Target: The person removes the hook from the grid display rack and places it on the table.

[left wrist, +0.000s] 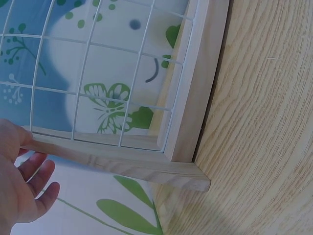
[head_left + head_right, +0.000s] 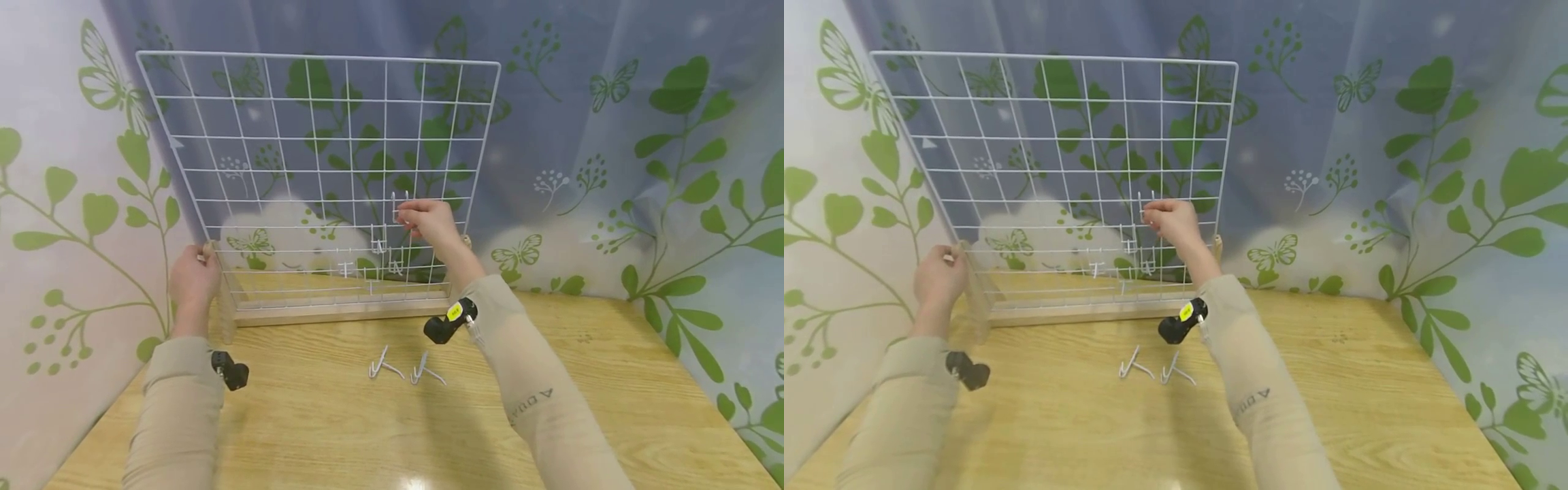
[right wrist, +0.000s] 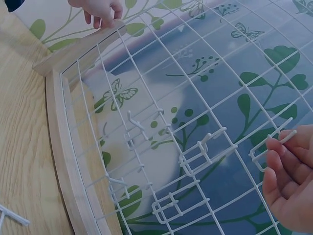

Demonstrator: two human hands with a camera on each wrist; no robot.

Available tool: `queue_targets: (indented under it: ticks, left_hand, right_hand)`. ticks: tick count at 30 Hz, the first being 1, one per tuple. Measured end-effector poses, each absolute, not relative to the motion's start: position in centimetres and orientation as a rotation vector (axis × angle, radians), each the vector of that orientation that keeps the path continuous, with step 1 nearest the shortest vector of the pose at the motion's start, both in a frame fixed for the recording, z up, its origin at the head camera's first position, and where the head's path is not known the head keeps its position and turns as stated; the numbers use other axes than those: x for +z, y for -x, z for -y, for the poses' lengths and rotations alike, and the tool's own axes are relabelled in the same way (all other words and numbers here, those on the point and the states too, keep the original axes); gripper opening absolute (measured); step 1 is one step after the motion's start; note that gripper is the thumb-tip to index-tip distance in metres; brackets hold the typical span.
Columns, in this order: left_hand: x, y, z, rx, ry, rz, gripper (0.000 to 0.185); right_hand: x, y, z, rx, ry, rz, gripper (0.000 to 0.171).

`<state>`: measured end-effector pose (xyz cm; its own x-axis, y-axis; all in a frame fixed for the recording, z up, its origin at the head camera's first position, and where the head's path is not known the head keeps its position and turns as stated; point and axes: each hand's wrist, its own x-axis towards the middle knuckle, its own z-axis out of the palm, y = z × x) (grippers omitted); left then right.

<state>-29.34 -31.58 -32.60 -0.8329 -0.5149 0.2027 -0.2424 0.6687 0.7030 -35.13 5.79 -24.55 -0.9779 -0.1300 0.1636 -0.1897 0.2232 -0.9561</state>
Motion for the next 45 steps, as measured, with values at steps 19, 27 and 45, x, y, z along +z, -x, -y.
queue_targets:
  ticks: [19,27,45]
  left_hand:
    - [-32.8,29.4,31.7,-0.947,-0.589,2.503,0.047]
    - [-32.9,29.4,31.8,-0.946,-0.592,2.504,0.048]
    - [-32.9,29.6,31.9,-0.948,-0.575,2.506,0.047]
  right_hand:
    - [-24.9,34.6,-7.7,1.896,-0.375,2.387,0.025]
    - [-25.4,34.3,-8.7,1.889,-0.389,2.415,0.025]
    - [-26.2,32.9,-11.7,1.906,-0.438,2.426,0.027]
